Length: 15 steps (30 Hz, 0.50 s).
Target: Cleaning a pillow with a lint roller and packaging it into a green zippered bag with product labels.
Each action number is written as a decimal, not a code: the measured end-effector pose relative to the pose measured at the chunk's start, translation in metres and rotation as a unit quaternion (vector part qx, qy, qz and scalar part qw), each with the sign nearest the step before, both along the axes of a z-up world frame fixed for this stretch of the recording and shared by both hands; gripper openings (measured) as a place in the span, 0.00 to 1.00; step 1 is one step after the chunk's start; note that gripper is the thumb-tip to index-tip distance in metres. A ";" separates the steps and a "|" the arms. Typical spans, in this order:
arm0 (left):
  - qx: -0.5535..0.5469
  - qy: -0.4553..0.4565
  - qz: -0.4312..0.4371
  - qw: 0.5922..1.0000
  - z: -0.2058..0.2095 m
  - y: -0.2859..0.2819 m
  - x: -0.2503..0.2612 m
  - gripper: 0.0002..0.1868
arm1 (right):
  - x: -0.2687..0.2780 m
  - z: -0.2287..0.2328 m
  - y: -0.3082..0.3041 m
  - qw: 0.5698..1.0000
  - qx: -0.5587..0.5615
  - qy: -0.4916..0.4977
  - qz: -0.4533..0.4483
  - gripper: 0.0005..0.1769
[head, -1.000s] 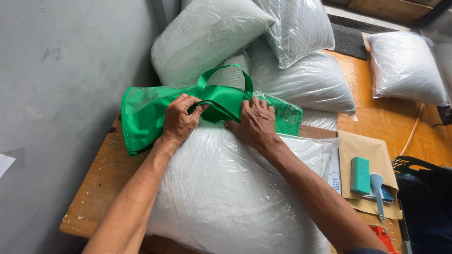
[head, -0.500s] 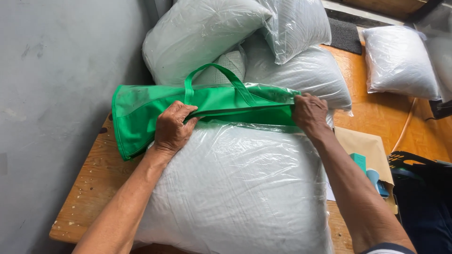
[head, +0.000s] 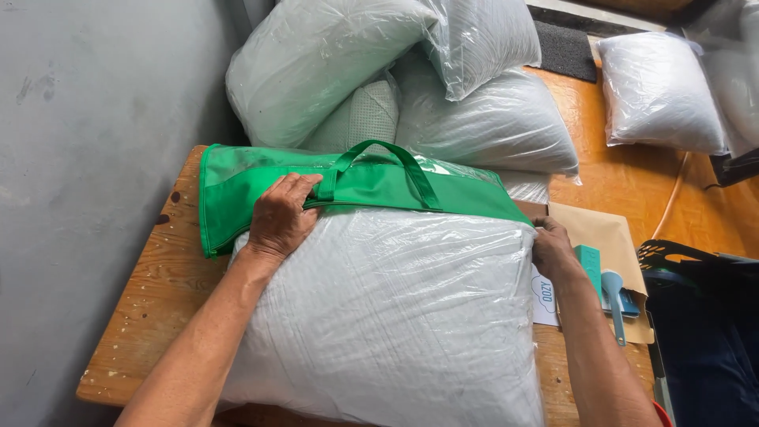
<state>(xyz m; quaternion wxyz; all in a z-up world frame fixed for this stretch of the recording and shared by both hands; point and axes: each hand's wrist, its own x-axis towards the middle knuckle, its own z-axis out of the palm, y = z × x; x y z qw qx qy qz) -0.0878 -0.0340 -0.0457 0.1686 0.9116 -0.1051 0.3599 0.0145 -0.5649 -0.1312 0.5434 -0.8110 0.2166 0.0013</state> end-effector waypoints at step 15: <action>-0.228 0.246 0.298 0.894 -0.015 0.093 -0.039 0.32 | -0.041 0.033 0.020 0.995 0.042 -0.012 -0.090 0.17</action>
